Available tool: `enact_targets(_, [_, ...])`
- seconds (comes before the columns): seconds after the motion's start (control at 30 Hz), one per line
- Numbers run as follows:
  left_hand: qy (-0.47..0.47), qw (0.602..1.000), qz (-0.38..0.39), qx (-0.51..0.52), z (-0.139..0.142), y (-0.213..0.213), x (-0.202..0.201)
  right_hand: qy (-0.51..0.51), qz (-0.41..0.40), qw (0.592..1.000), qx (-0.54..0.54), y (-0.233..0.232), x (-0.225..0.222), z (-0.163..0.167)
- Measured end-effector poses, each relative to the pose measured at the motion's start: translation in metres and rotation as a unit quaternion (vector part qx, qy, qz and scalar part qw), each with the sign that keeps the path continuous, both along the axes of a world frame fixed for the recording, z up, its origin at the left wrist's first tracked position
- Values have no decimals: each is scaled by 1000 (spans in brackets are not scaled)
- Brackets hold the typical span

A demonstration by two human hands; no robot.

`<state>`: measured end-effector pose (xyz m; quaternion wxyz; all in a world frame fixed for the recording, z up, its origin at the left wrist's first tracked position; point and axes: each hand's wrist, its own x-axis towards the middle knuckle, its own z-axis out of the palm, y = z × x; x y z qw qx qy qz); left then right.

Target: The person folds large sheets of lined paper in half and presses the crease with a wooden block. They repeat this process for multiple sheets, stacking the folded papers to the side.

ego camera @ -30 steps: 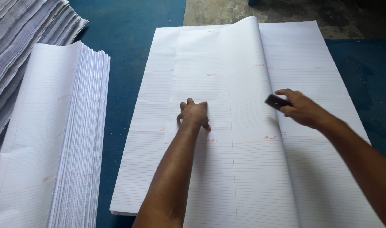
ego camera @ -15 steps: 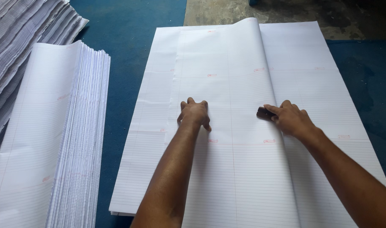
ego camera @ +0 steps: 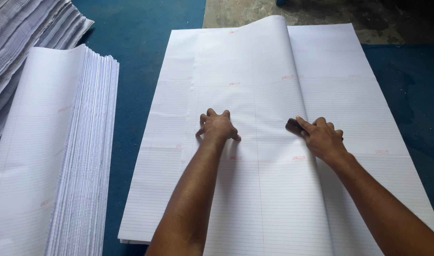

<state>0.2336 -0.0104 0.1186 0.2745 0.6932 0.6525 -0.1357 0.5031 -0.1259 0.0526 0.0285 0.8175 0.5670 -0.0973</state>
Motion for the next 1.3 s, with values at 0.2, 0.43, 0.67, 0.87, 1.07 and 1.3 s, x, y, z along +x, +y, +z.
enact_targets(0.2, [-9,1000,10,-3,-6,2,1,97,4,995,21,-10,22,-8])
enact_targets(0.43, [-19,1000,3,-8,-10,8,5,171,-24,985,-3,-24,18,5])
enact_targets(0.67, [-8,1000,-3,-12,-8,11,5,215,-16,975,-46,-27,18,13])
enact_targets(0.87, [5,1000,-7,-8,-6,11,4,189,12,980,-62,-26,16,24])
enact_targets(1.07, [17,999,-1,-35,-4,16,7,94,51,993,-39,-28,10,23])
enact_targets(1.3, [20,999,3,-41,-6,19,10,134,42,990,20,-24,17,11])
